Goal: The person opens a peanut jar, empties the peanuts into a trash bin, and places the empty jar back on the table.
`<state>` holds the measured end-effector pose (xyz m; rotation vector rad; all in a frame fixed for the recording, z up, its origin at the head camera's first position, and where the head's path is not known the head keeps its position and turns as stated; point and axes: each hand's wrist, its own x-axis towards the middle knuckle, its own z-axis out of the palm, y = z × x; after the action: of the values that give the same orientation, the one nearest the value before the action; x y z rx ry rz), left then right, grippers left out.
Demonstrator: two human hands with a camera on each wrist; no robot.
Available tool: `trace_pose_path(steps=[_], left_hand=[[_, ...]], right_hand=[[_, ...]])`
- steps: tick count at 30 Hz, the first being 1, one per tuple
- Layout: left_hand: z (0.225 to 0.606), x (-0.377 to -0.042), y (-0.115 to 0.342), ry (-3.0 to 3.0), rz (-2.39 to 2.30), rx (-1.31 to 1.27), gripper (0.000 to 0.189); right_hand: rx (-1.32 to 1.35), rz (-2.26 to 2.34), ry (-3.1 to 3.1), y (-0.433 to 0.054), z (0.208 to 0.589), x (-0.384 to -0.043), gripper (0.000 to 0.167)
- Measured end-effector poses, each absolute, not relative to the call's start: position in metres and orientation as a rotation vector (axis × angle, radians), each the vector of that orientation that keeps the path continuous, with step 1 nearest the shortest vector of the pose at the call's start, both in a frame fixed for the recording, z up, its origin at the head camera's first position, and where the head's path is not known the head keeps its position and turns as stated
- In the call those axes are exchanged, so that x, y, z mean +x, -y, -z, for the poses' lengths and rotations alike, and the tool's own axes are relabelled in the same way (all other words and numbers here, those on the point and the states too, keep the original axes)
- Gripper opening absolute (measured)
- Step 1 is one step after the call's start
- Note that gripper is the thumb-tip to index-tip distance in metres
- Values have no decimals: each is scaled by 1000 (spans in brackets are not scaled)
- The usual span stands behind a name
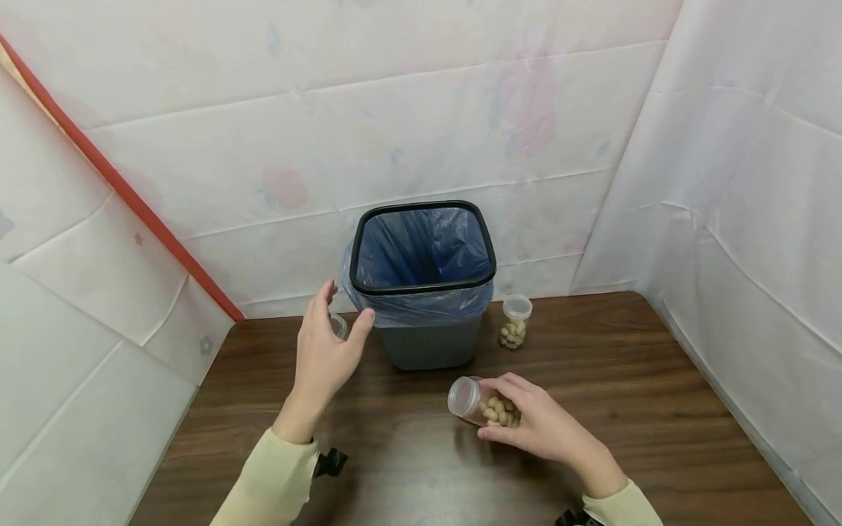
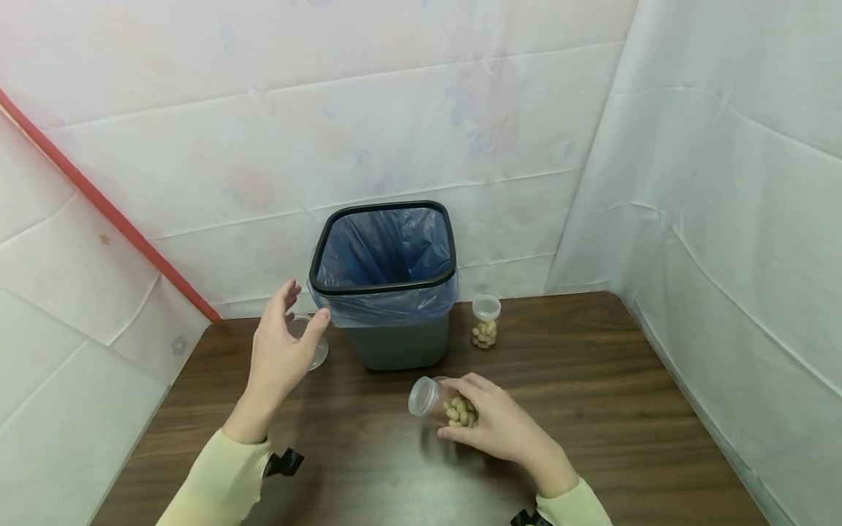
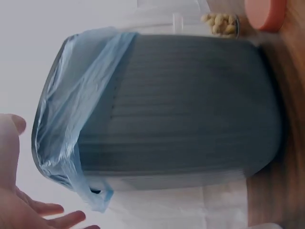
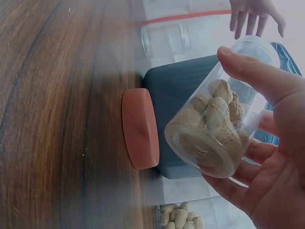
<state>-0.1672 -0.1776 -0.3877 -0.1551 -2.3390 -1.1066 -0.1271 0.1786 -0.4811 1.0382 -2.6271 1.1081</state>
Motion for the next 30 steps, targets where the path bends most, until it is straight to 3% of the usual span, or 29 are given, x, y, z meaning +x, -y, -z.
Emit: trace_pose_path(steps=[11, 20, 30], left_hand=[[424, -127, 155, 2417, 1126, -43, 70], [442, -113, 127, 2525, 1205, -217, 66], [459, -112, 118, 2575, 1291, -592, 66]], right_hand=[[1055, -1106, 2621, -173, 483, -124, 64], [1103, -1110, 2558, -169, 482, -125, 65], [1129, -1132, 2544, -166, 484, -125, 67]])
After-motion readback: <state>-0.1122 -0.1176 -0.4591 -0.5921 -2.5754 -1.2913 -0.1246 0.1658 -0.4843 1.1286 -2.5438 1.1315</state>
